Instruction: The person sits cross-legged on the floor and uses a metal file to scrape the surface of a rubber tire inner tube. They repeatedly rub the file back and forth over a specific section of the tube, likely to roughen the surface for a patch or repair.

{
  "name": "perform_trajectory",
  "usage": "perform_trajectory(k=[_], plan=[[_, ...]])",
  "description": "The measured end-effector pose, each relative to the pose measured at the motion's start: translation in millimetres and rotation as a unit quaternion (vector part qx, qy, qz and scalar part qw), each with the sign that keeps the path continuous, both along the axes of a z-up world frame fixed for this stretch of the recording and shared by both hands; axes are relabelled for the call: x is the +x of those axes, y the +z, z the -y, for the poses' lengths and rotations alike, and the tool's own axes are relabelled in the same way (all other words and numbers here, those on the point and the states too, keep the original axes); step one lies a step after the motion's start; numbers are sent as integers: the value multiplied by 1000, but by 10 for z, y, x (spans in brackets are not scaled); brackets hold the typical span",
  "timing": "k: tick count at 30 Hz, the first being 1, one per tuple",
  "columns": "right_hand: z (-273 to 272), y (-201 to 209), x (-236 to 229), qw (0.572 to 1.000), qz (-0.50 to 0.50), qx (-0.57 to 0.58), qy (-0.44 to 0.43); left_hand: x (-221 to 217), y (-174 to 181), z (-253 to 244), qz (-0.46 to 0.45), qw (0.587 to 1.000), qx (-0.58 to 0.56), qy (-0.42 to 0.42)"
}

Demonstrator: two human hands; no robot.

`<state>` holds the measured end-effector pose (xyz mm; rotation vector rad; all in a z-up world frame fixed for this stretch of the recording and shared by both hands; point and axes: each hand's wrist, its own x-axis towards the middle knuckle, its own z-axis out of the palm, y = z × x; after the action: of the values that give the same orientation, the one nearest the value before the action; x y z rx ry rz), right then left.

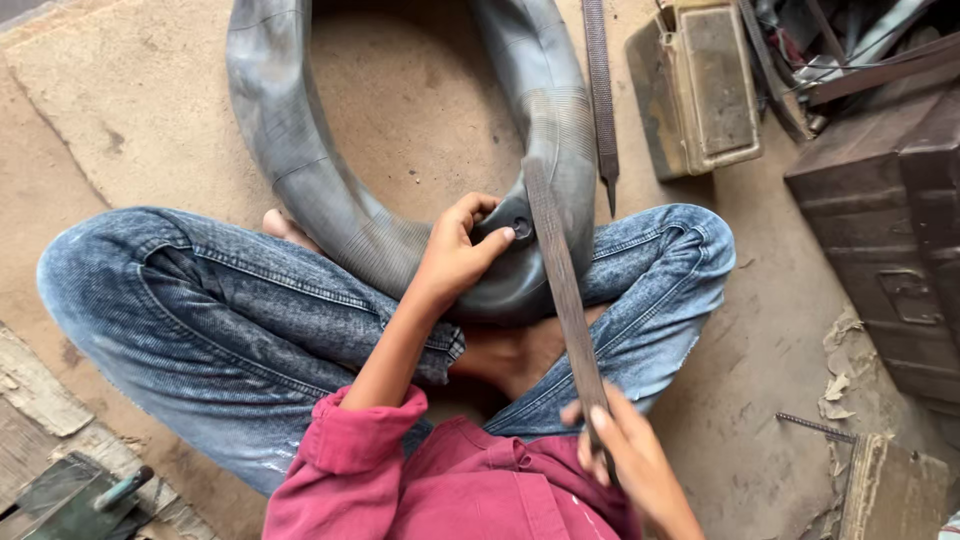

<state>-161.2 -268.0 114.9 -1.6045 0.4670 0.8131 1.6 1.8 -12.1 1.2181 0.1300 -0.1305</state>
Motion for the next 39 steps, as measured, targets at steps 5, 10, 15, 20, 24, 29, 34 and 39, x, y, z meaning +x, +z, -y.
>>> perform_trajectory(k=[5, 10, 15, 20, 24, 29, 34, 39], plan=[[-352, 10, 373, 997, 33, 22, -67, 42, 24, -30, -9, 999, -24, -23], [-204, -86, -169, 970, 129, -205, 4, 45, -12, -14, 8, 996, -87, -31], [183, -274, -779, 951, 201, -234, 22, -4, -82, 26, 121, 985, 119, 22], [306, -403, -541, 951, 187, -241, 52, 31, -4, -11, 86, 985, 141, 50], [73, -421, -353, 967, 192, -164, 16, 22, 10, -19, 127, 986, 98, 34], [-425, -234, 108, 965, 200, -168, 27, 4, 15, -10, 122, 982, 140, 41], [-803, -152, 797, 941, 241, -211, 110, -10, -21, 17, 119, 973, 186, 59], [-1087, -267, 1577, 857, 404, -244, 205, -30, 0, 21, 141, 963, 220, 69]])
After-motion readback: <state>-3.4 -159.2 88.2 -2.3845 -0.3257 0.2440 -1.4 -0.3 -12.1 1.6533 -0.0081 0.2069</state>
